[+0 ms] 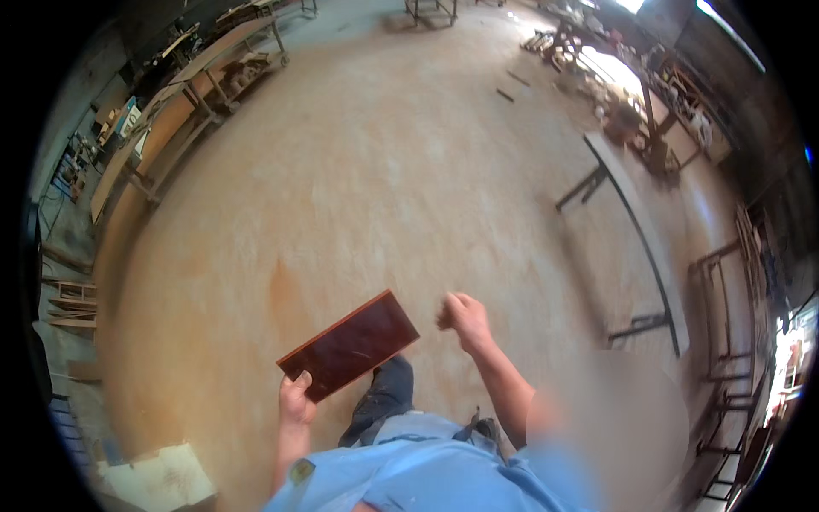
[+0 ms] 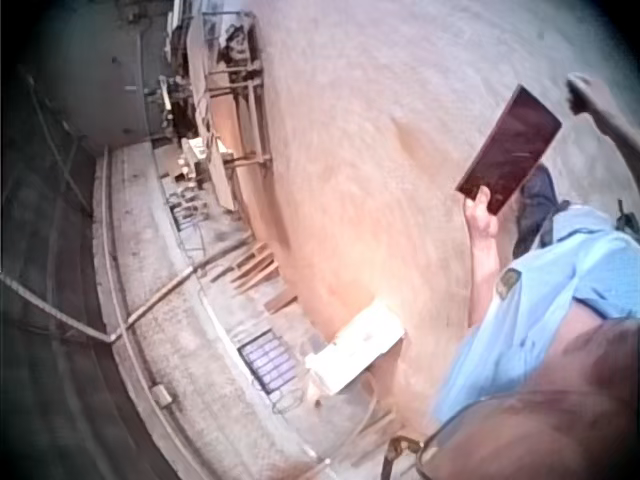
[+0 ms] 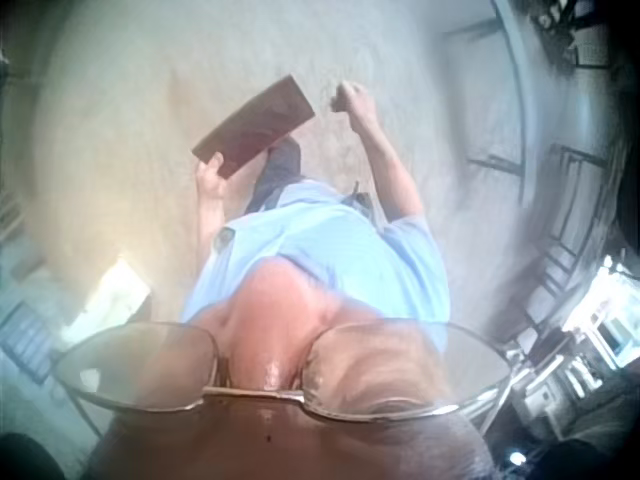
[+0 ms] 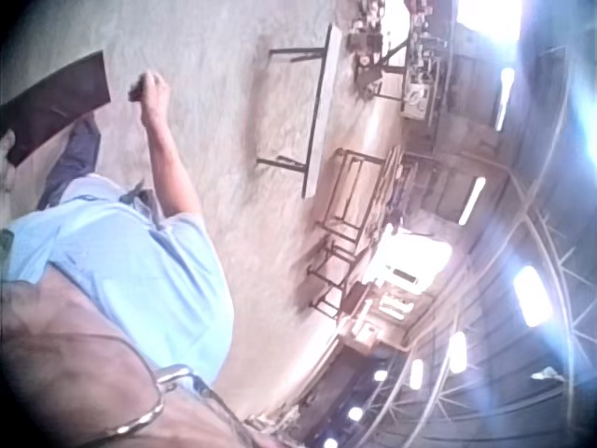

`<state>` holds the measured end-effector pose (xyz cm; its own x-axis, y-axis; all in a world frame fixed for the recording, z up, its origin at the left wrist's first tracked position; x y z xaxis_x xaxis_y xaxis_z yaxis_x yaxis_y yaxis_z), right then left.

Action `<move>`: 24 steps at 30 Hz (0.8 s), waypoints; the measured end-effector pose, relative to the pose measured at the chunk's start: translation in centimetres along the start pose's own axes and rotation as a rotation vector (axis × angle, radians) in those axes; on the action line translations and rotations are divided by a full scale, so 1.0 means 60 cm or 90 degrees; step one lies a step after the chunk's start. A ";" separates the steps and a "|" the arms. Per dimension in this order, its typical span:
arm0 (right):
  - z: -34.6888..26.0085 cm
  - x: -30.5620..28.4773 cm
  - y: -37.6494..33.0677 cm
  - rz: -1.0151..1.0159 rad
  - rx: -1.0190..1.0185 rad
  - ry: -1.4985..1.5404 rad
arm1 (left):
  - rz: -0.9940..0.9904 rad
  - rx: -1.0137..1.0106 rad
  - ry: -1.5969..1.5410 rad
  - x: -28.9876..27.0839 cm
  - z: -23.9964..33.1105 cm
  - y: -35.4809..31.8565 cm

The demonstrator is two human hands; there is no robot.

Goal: The person sands a reddish-brown wooden panel by hand on a workbench, then uses a belt sander to smooth its edges. After inspecting the panel, they place it on a table and fit two small wooden strips into grooves along its sides.

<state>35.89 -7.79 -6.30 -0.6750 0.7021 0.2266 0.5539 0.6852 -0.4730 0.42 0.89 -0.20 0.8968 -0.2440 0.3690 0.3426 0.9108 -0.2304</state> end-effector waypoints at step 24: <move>-0.355 0.004 1.044 0.107 -0.035 -0.540 | 0.201 -0.080 -0.323 0.345 0.281 1.151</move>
<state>80.79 39.42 -17.76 -0.7051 0.4285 -0.5650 0.6874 0.6087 -0.3961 37.92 64.37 6.71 0.7262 0.2488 0.6409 0.1396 0.8594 -0.4919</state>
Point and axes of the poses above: each hand's wrist, its own y-axis towards the middle knuckle, its own x-axis out of the palm, z = x × y, the point moved 1 cm from there along y, towards the middle knuckle, and after that the axes turned 5 degrees about z, right-handed, at the moved point
